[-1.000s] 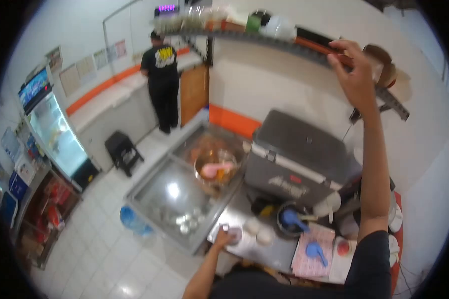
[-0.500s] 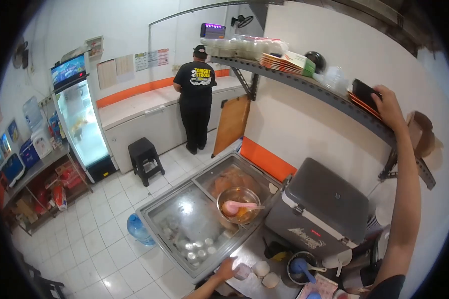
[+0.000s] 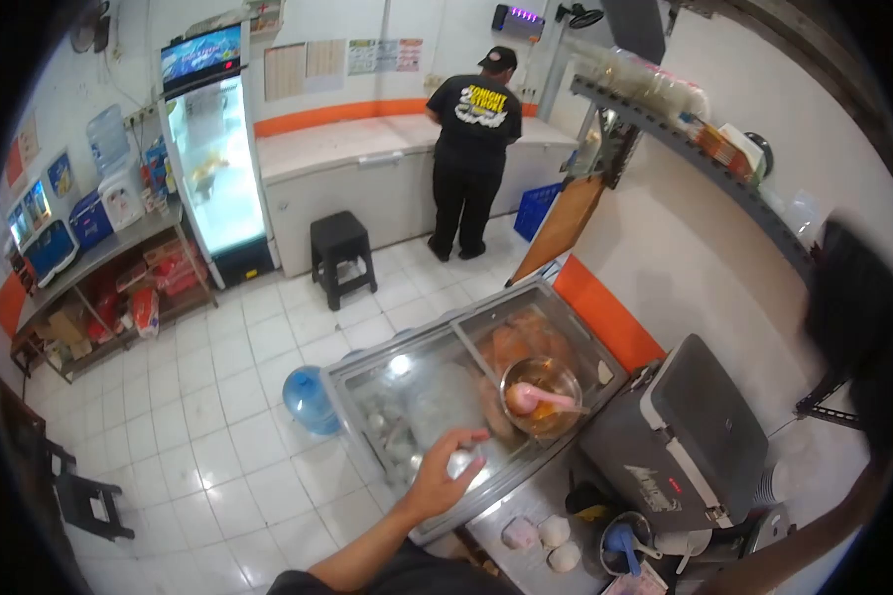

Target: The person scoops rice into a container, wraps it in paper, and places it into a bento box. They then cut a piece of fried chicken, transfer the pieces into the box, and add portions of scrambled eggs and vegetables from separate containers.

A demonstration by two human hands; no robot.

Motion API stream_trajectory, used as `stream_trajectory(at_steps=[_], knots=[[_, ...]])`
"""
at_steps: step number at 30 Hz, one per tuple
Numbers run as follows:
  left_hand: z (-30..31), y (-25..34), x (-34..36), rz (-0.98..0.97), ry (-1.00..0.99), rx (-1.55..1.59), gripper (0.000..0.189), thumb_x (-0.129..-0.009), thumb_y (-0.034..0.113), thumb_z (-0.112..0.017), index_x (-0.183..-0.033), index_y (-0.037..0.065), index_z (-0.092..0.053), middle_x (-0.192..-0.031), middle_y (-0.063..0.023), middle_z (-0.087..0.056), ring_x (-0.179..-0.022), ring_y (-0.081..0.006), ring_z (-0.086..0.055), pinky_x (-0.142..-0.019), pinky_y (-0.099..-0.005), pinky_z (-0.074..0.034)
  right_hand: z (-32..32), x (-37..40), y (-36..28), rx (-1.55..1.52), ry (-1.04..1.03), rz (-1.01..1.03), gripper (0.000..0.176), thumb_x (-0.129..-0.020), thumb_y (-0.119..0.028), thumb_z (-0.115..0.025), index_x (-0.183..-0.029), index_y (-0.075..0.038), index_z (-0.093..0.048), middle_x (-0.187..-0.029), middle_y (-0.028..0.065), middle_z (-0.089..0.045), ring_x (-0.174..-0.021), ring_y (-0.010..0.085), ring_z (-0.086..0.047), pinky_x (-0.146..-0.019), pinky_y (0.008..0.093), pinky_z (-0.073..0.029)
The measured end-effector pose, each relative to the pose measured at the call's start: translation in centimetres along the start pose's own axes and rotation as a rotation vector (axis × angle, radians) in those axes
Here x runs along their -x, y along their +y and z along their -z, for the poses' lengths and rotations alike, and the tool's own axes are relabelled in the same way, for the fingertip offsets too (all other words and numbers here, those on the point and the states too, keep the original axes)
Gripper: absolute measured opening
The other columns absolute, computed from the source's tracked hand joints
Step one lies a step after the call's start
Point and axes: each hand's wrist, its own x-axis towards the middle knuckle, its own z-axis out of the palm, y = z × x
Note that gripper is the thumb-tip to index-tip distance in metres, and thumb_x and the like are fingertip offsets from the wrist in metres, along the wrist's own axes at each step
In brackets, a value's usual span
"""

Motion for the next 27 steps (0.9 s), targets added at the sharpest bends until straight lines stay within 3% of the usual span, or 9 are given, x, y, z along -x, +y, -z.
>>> stream_trajectory(at_steps=[3, 5, 8, 9, 11, 13, 16, 20, 27], knots=[[3.0, 6.5, -1.5, -0.285, 0.058, -0.026, 0.038, -0.094, 0.018, -0.066, -0.127, 0.0, -0.058, -0.124, -0.0117, -0.061, -0.112, -0.0239, -0.059, -0.092, -0.035, -0.048, -2.1, 9.9, -4.3, -0.329, -0.597, 0.117, 0.028, -0.089, -0.012, -0.061, -0.11, 0.006, -0.069, -0.091, 0.0178, -0.065, -0.078, 0.0251, -0.063, -0.069, 0.0355, -0.051], [4.0, 10.9, -1.2, -0.223, -0.23, 0.078, 0.04, -0.094, 0.022, -0.066, -0.126, -0.001, -0.059, -0.123, -0.0125, -0.062, -0.112, -0.0244, -0.059, -0.09, -0.0352, -0.048, -2.7, 13.8, -10.8, -0.522, -1.096, -0.11, 0.021, -0.082, -0.003, -0.067, -0.101, 0.0, -0.075, -0.079, 0.0136, -0.065, -0.069, 0.0203, -0.062, -0.061, 0.0325, -0.047], [2.7, 11.1, 0.2, -0.071, -0.704, 0.292, 0.035, -0.092, 0.015, -0.069, -0.121, -0.004, -0.063, -0.109, -0.0141, -0.066, -0.097, -0.0244, -0.063, -0.081, -0.0321, -0.05, -5.8, 21.2, -11.0, -0.972, -1.465, -0.143, 0.021, -0.083, -0.005, -0.07, -0.104, -0.003, -0.073, -0.078, 0.0133, -0.062, -0.069, 0.03, -0.061, -0.059, 0.0377, -0.045], [2.2, 10.2, 1.1, -0.017, -0.847, 0.328, 0.031, -0.09, 0.007, -0.07, -0.118, -0.005, -0.065, -0.104, -0.0141, -0.066, -0.09, -0.0231, -0.064, -0.077, -0.0303, -0.05, -6.0, 22.5, -11.1, -1.105, -1.494, -0.217, 0.019, -0.085, -0.005, -0.069, -0.103, -0.002, -0.073, -0.078, 0.0124, -0.063, -0.069, 0.03, -0.061, -0.06, 0.0384, -0.046], [1.7, 9.6, 2.6, 0.088, -0.803, 0.418, 0.023, -0.089, 0.005, -0.071, -0.108, -0.006, -0.068, -0.095, -0.0129, -0.067, -0.083, -0.0206, -0.064, -0.072, -0.0287, -0.05, -5.4, 23.7, -11.0, -1.169, -1.462, -0.354, 0.018, -0.085, -0.008, -0.07, -0.101, -0.001, -0.074, -0.082, 0.0121, -0.067, -0.075, 0.0282, -0.065, -0.068, 0.0384, -0.047], [1.4, 9.3, 4.1, 0.141, -0.728, 0.451, 0.017, -0.087, 0.003, -0.073, -0.101, -0.007, -0.07, -0.09, -0.0121, -0.068, -0.079, -0.0188, -0.064, -0.07, -0.0279, -0.049, -4.0, 23.7, -11.5, -0.918, -1.459, -0.305, 0.018, -0.087, -0.01, -0.07, -0.103, -0.004, -0.075, -0.093, 0.0124, -0.068, -0.089, 0.0277, -0.066, -0.087, 0.0424, -0.047], [1.1, 9.2, 5.1, 0.103, -0.578, 0.427, 0.016, -0.084, 0.001, -0.076, -0.098, -0.006, -0.072, -0.087, -0.0114, -0.067, -0.078, -0.0173, -0.064, -0.069, -0.0276, -0.048, -1.9, 26.1, -14.2, -0.692, -1.25, -0.328, 0.036, -0.085, -0.027, -0.077, -0.115, -0.008, -0.072, -0.116, 0.0142, -0.064, -0.118, 0.0328, -0.059, -0.109, 0.0532, -0.034], [1.0, 9.5, 5.8, 0.194, -0.571, 0.327, 0.017, -0.084, 0.002, -0.076, -0.098, -0.006, -0.072, -0.089, -0.0113, -0.066, -0.08, -0.019, -0.064, -0.071, -0.0278, -0.049, -0.5, 27.2, -17.7, -0.71, -1.293, -0.427, 0.083, -0.068, -0.051, -0.085, -0.137, -0.017, -0.055, -0.141, 0.0103, -0.049, -0.144, 0.0395, -0.034, -0.116, 0.065, -0.016], [0.6, 8.2, 5.7, 0.191, -0.641, 0.419, 0.017, -0.09, 0.005, -0.071, -0.102, -0.007, -0.072, -0.101, -0.0129, -0.066, -0.093, -0.0211, -0.063, -0.08, -0.0299, -0.049, -0.5, 30.9, -17.7, -0.759, -1.15, -0.465, 0.074, -0.069, -0.042, -0.087, -0.133, -0.018, -0.059, -0.139, 0.0092, -0.052, -0.143, 0.035, -0.038, -0.117, 0.0614, -0.017]])
